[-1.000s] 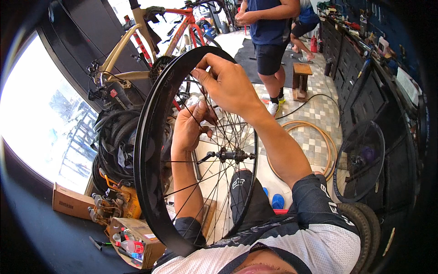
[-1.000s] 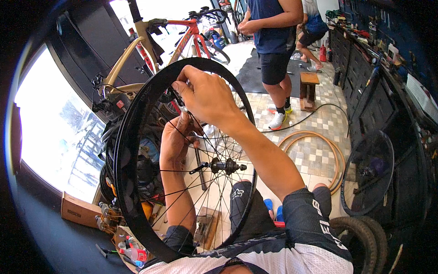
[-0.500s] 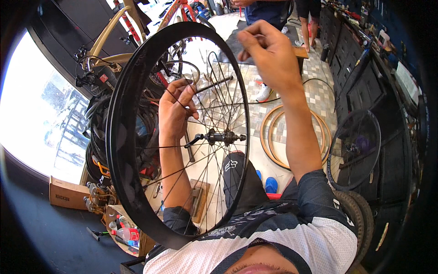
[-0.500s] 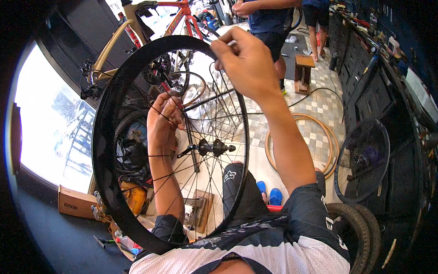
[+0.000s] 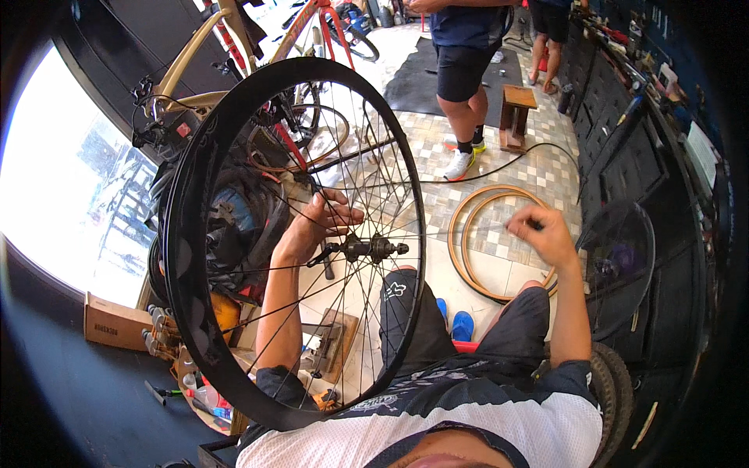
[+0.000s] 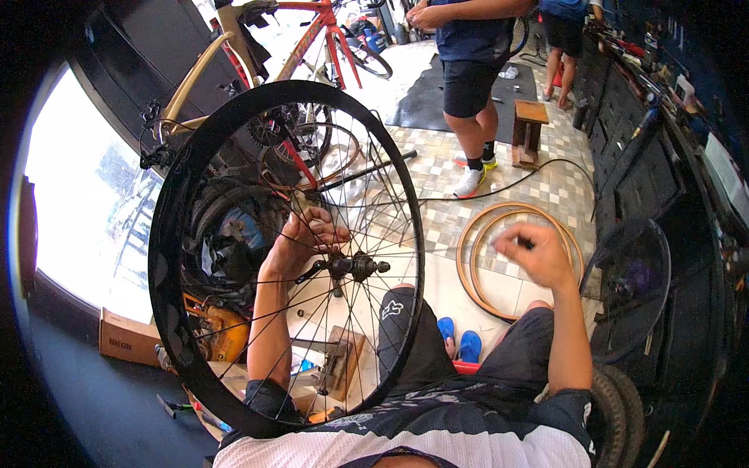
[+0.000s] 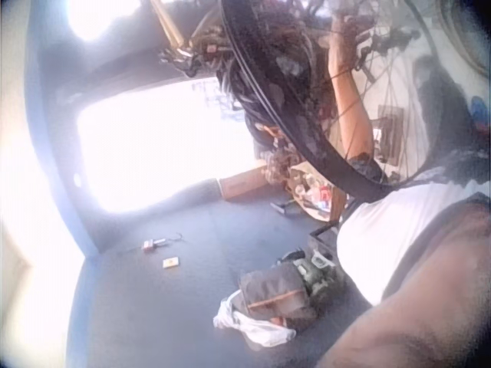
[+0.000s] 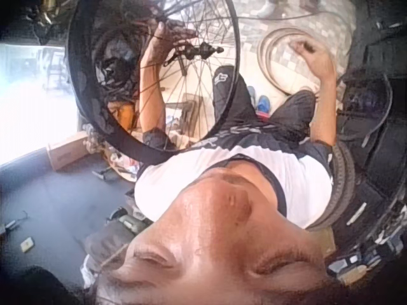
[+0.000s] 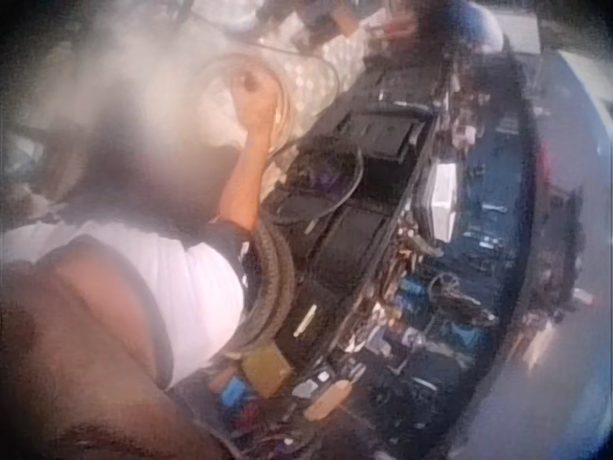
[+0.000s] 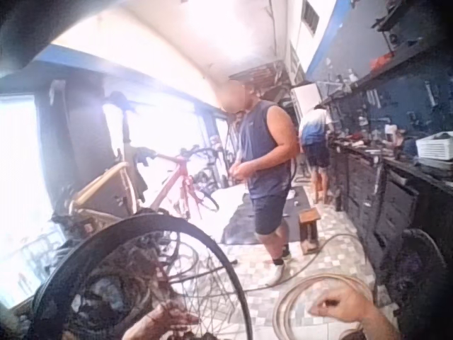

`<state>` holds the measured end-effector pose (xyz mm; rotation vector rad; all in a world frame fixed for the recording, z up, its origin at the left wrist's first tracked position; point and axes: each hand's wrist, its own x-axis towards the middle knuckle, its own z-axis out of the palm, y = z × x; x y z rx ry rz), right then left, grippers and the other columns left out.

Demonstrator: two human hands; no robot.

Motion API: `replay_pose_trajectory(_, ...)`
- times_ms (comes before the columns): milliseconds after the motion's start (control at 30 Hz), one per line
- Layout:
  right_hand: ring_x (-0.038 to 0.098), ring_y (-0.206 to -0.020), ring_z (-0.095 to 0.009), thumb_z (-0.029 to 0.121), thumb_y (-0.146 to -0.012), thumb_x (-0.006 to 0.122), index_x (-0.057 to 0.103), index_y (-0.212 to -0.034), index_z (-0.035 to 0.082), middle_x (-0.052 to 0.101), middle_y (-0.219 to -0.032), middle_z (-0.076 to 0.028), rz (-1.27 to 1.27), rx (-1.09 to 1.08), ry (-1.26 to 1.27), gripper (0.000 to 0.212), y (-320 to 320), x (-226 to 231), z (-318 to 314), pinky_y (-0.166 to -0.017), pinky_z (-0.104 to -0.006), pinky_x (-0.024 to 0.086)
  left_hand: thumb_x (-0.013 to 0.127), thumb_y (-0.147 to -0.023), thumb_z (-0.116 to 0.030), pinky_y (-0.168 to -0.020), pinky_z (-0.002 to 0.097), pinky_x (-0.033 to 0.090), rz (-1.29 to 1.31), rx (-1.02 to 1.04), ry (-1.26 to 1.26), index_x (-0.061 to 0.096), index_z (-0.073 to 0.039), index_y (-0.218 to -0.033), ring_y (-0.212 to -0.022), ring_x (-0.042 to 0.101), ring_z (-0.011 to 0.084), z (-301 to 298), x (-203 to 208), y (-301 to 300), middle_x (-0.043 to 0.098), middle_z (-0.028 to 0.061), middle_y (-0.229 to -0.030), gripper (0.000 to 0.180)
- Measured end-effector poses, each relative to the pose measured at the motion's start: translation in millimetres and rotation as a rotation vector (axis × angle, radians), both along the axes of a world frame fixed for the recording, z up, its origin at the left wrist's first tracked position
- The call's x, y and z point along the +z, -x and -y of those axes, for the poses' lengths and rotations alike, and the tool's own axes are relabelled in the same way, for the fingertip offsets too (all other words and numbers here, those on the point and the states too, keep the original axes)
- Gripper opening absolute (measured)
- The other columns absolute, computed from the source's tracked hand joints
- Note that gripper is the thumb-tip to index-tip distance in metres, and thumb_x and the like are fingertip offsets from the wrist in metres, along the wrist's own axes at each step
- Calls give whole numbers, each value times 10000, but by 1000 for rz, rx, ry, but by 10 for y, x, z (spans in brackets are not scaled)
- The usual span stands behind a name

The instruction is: The person laces a bicycle wheel by threading spokes through the rim and hub, adjusting tension by hand. The wheel is held upright and rotated as needed while the person works through the spoke pattern.

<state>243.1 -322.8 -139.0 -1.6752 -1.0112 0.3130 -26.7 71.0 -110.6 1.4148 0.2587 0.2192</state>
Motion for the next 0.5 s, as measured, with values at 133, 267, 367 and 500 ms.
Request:
replay_pose_trajectory(133,660,-780,-101,179,-932,825,816,-981,50,770,-884,-49,-27,88,161,138,209,-106,71,-708,-261,503,333,-944,-892,-895,405,528,-137,-39,-83,533,-136,-1326,-1131,729,294,-59,84,32,726,187,-1264,870)
replay_pose_trajectory(267,665,-785,-87,200,-950,814,808,-997,31,772,-886,-50,-73,59,65,176,216,-294,-104,-701,-260,511,292,-871,-954,-848,355,543,-169,-95,-83,520,-136,-1323,-1108,746,306,-154,4,3,719,161,-1282,962)
replay_pose_trajectory(367,668,-792,-85,194,-957,805,806,-1011,28,773,-885,-46,-141,46,1,174,225,-301,-178,-709,-259,518,349,-845,-940,-874,357,563,-168,-102,-55,548,-130,-1272,-1129,740,308,-152,-126,31,719,135,-1284,937)
replay_pose_trajectory(500,644,-745,-82,185,-954,809,802,-1000,27,769,-871,-31,-39,63,-11,165,241,-310,-307,-651,-269,490,396,-869,-924,-925,378,583,-52,-149,-35,597,-86,-1289,-1124,736,323,-184,-281,70,696,213,-1318,959)
